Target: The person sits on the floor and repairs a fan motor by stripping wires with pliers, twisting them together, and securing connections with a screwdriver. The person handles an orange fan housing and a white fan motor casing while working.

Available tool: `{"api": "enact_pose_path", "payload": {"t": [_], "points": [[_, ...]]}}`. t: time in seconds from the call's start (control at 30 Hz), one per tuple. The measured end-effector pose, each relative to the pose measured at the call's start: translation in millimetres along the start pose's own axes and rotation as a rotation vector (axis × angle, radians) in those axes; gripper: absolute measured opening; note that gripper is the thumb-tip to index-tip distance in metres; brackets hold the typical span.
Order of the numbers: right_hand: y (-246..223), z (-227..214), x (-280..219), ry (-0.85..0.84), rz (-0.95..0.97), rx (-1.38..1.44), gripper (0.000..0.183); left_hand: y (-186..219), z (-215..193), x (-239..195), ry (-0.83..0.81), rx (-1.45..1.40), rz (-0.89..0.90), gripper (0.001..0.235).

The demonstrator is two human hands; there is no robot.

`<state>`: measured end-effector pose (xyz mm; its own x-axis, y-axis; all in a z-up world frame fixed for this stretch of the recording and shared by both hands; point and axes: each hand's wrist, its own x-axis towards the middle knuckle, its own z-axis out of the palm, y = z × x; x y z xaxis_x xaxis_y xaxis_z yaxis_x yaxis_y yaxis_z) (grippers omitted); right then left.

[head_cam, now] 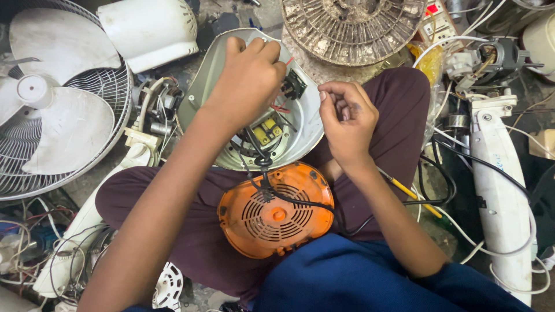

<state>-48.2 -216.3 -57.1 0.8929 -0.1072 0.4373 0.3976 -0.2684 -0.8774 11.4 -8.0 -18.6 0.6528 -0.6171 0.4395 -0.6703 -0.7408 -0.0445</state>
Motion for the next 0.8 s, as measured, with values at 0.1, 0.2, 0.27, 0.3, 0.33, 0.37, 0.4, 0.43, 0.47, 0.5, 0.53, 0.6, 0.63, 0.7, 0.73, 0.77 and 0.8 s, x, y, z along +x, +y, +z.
{"api": "enact_pose_path", "payload": {"t": [0.1, 0.2, 0.27, 0.3, 0.33, 0.37, 0.4, 0.43, 0.47, 0.5, 0.53, 0.6, 0.63, 0.7, 0.73, 0.77, 0.8], "points": [[-1.1, -0.3, -0.4, 0.001, 0.007, 0.003, 0.012, 0.5, 0.9, -0.7, 0.001, 0.002, 0.001, 0.008], [-1.6, -0.8, 0.2, -0.004, 0.013, 0.011, 0.011, 1.1, 1.4, -0.4, -0.001, 0.002, 0.001, 0.008], [-2.0, -1.0, 0.1, -0.003, 0.001, -0.022, 0.011, 1.5, 1.2, 0.0, -0.001, -0.005, 0.001, 0.008], [-2.1, -1.1, 0.2, -0.003, -0.005, -0.039, 0.011, 1.5, 0.9, 0.2, -0.002, -0.004, 0.004, 0.008], [-2.3, -1.0, 0.1, -0.002, 0.002, -0.031, 0.011, 1.6, 0.4, 0.4, -0.003, -0.002, 0.006, 0.008], [-2.4, -1.3, 0.0, -0.001, 0.009, -0.025, 0.011, 1.8, 0.0, 0.5, -0.003, -0.001, 0.009, 0.008], [-2.5, -1.4, -0.1, -0.001, 0.015, -0.018, 0.010, 2.0, -0.7, 0.5, -0.014, -0.003, 0.012, 0.009], [-2.5, -1.2, -0.1, -0.003, 0.015, -0.010, 0.010, 1.9, -1.6, 0.5, -0.024, -0.005, 0.014, 0.010], [-2.5, -0.9, 0.1, -0.005, 0.014, -0.003, 0.011, 1.7, -2.5, 0.4, -0.034, -0.008, 0.017, 0.011], [-2.5, -0.9, 0.4, -0.008, 0.014, 0.004, 0.011, 1.6, -3.3, 0.5, -0.044, 0.002, 0.027, 0.011], [-2.4, -0.9, 0.6, -0.007, 0.009, 0.004, 0.011, 1.5, -3.9, 0.6, -0.053, 0.012, 0.036, 0.010], [-2.2, -1.8, 0.6, -0.005, 0.000, 0.003, 0.011, 2.4, -4.6, 1.2, -0.052, 0.028, 0.058, 0.011], [-2.3, -1.5, 0.7, -0.006, 0.001, 0.003, 0.011, 2.2, -5.4, 1.2, -0.041, 0.036, 0.070, 0.012], [-2.5, -0.6, 0.4, -0.009, 0.004, 0.001, 0.012, 1.8, -6.7, 1.3, -0.042, 0.058, 0.090, 0.012], [-2.4, -0.2, 0.3, -0.008, 0.005, 0.003, 0.012, 1.8, -7.1, 1.5, -0.052, 0.070, 0.098, 0.012], [-2.4, -0.4, 0.0, -0.007, 0.006, 0.005, 0.012, 2.0, -7.0, 2.1, -0.063, 0.083, 0.106, 0.012], [-2.4, -0.7, -0.1, -0.006, 0.007, 0.006, 0.011, 2.4, -7.0, 2.9, -0.077, 0.074, 0.106, 0.012]]}}
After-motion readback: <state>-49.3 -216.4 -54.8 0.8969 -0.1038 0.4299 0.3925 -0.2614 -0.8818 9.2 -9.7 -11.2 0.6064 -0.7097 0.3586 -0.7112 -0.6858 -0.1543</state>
